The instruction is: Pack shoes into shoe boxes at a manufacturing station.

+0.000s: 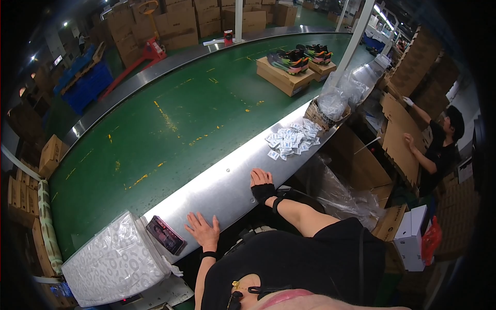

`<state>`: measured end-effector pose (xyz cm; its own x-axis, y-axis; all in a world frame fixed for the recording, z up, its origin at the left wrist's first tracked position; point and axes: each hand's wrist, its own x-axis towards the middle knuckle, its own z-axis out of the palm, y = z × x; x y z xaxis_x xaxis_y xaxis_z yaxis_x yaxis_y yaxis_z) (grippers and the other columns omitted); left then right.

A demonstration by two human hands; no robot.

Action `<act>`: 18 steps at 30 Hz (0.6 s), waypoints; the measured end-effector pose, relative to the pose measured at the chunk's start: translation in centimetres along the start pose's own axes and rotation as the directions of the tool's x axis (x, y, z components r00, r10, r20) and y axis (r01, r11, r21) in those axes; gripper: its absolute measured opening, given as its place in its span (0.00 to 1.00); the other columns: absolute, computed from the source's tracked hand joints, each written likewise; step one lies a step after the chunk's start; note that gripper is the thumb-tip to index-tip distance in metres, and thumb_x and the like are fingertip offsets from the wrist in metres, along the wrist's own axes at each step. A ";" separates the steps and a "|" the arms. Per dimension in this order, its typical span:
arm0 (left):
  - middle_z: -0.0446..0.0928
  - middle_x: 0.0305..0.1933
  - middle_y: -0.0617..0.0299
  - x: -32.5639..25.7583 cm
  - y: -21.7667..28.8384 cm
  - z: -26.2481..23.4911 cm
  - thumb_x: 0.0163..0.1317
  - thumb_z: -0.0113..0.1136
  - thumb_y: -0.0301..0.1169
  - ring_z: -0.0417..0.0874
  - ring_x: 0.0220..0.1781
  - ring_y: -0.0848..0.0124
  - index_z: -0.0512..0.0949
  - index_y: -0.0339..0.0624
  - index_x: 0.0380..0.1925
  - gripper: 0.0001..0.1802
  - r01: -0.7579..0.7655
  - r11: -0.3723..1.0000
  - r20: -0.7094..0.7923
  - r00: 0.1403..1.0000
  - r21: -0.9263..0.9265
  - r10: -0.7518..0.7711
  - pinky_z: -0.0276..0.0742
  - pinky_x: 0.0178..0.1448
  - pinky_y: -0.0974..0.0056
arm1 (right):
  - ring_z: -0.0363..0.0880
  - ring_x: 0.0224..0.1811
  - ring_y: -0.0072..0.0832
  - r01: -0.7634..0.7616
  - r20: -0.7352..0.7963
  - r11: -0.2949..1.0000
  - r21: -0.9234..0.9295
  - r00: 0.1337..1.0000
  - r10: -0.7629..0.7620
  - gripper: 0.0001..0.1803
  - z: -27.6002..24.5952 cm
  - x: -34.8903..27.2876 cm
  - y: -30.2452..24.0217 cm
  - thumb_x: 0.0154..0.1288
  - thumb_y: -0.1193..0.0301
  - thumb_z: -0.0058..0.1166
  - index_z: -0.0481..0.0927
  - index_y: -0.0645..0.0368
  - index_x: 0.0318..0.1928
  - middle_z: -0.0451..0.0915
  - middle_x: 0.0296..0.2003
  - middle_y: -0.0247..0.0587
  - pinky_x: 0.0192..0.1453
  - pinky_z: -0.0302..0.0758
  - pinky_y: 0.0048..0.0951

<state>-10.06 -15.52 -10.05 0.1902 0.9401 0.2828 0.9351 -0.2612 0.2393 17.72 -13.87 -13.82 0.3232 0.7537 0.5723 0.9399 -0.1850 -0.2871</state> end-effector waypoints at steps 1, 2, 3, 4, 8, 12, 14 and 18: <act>0.58 0.65 0.40 0.0 0.0 -0.1 0.57 0.54 0.49 0.54 0.70 0.47 0.68 0.31 0.54 0.34 -0.001 1.000 0.001 1.000 -0.005 0.001 0.43 0.69 0.37 | 0.69 0.55 0.30 -0.002 -0.006 1.000 -0.003 1.000 0.002 0.12 0.0 0.0 0.0 0.56 0.71 0.53 0.76 0.54 0.43 0.74 0.48 0.35 0.57 0.62 0.42; 0.57 0.65 0.40 0.1 0.1 -0.1 0.57 0.54 0.49 0.54 0.70 0.47 0.68 0.31 0.54 0.34 -0.002 1.000 0.003 1.000 -0.010 0.002 0.43 0.69 0.38 | 0.69 0.55 0.30 -0.002 -0.005 1.000 -0.004 1.000 0.002 0.12 0.1 0.0 0.1 0.56 0.71 0.53 0.76 0.54 0.43 0.74 0.48 0.35 0.57 0.62 0.42; 0.57 0.65 0.40 0.1 0.1 -0.1 0.57 0.54 0.49 0.54 0.70 0.47 0.68 0.31 0.54 0.34 -0.003 1.000 0.004 1.000 -0.011 0.003 0.43 0.69 0.38 | 0.69 0.55 0.30 -0.008 0.002 1.000 0.005 1.000 0.008 0.12 0.2 0.0 0.1 0.56 0.71 0.53 0.76 0.55 0.43 0.74 0.48 0.35 0.57 0.62 0.42; 0.57 0.66 0.40 0.1 0.1 -0.2 0.56 0.54 0.49 0.53 0.70 0.48 0.68 0.31 0.55 0.34 0.005 1.000 0.013 1.000 -0.008 -0.005 0.42 0.69 0.38 | 0.69 0.55 0.31 -0.011 0.011 1.000 0.016 1.000 0.011 0.12 0.2 0.0 0.1 0.56 0.71 0.53 0.76 0.55 0.43 0.74 0.49 0.35 0.57 0.62 0.42; 0.57 0.66 0.40 0.1 0.0 -0.3 0.56 0.55 0.49 0.53 0.70 0.48 0.68 0.32 0.55 0.35 0.016 1.000 0.019 1.000 0.000 -0.016 0.42 0.69 0.38 | 0.69 0.55 0.31 -0.007 0.029 1.000 0.024 1.000 0.007 0.12 0.1 0.1 0.0 0.56 0.71 0.53 0.76 0.55 0.43 0.74 0.48 0.35 0.57 0.62 0.42; 0.57 0.66 0.40 0.3 0.3 -0.2 0.56 0.55 0.49 0.53 0.70 0.48 0.68 0.32 0.55 0.35 0.015 1.000 0.027 1.000 -0.010 -0.014 0.42 0.69 0.38 | 0.70 0.54 0.31 -0.011 0.025 1.000 0.016 1.000 0.010 0.12 0.1 0.0 0.3 0.56 0.72 0.53 0.76 0.55 0.43 0.74 0.48 0.35 0.57 0.62 0.41; 0.57 0.66 0.40 0.1 0.2 -0.2 0.56 0.55 0.49 0.53 0.70 0.48 0.67 0.32 0.55 0.35 0.021 1.000 0.029 0.999 -0.016 -0.020 0.41 0.70 0.38 | 0.70 0.54 0.31 -0.005 0.021 1.000 0.016 1.000 0.005 0.13 0.1 0.0 0.2 0.56 0.72 0.53 0.75 0.55 0.43 0.74 0.48 0.35 0.57 0.62 0.41; 0.58 0.65 0.40 0.1 0.0 -0.1 0.56 0.54 0.49 0.55 0.69 0.47 0.68 0.32 0.54 0.34 0.004 1.000 -0.009 1.000 -0.009 -0.004 0.44 0.68 0.38 | 0.70 0.54 0.30 0.000 0.014 1.000 0.018 1.000 -0.001 0.13 0.0 0.0 0.1 0.55 0.72 0.53 0.75 0.55 0.43 0.74 0.48 0.35 0.57 0.62 0.41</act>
<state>-10.05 -15.49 -9.96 0.1840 0.9391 0.2902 0.9332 -0.2596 0.2484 17.80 -13.85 -13.87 0.3211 0.7625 0.5617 0.9377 -0.1731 -0.3011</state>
